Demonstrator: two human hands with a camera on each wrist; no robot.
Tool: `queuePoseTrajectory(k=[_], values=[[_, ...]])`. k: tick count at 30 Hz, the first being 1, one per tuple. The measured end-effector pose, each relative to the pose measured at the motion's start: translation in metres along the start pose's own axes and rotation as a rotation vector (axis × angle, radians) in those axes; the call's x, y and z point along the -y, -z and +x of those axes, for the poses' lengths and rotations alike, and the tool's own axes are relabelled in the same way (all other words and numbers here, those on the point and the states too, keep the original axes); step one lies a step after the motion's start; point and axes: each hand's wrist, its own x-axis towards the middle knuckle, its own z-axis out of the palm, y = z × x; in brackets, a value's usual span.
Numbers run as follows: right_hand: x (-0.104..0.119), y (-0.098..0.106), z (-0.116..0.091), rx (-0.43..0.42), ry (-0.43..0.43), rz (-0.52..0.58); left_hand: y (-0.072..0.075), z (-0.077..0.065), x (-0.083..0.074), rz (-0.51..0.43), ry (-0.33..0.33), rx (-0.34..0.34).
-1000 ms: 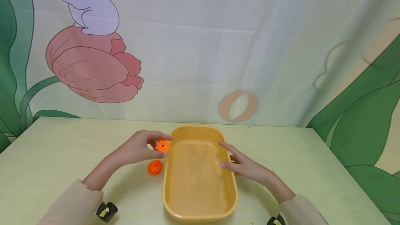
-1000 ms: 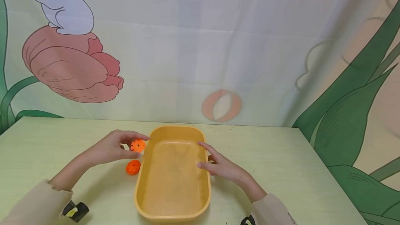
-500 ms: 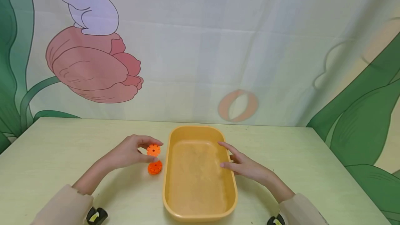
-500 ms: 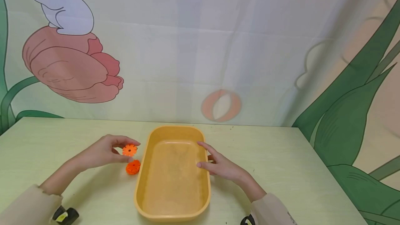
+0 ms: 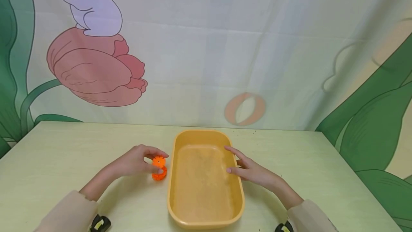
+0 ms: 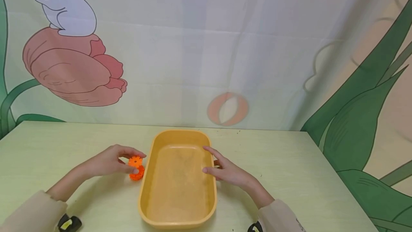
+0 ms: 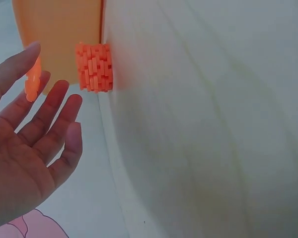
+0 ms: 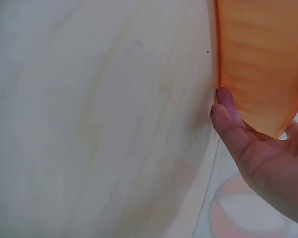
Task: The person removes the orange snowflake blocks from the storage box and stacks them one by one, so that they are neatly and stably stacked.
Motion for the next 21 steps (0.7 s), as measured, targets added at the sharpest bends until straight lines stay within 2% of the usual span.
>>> queuePoseTrajectory(k=[8, 21], values=[[0.000, 0.000, 0.000, -0.004, -0.004, -0.009, -0.003, 0.003, 0.007, 0.043, 0.028, 0.038], [-0.001, 0.001, 0.001, -0.005, -0.001, -0.018, -0.005, 0.007, 0.014, -0.005, 0.048, 0.103]])
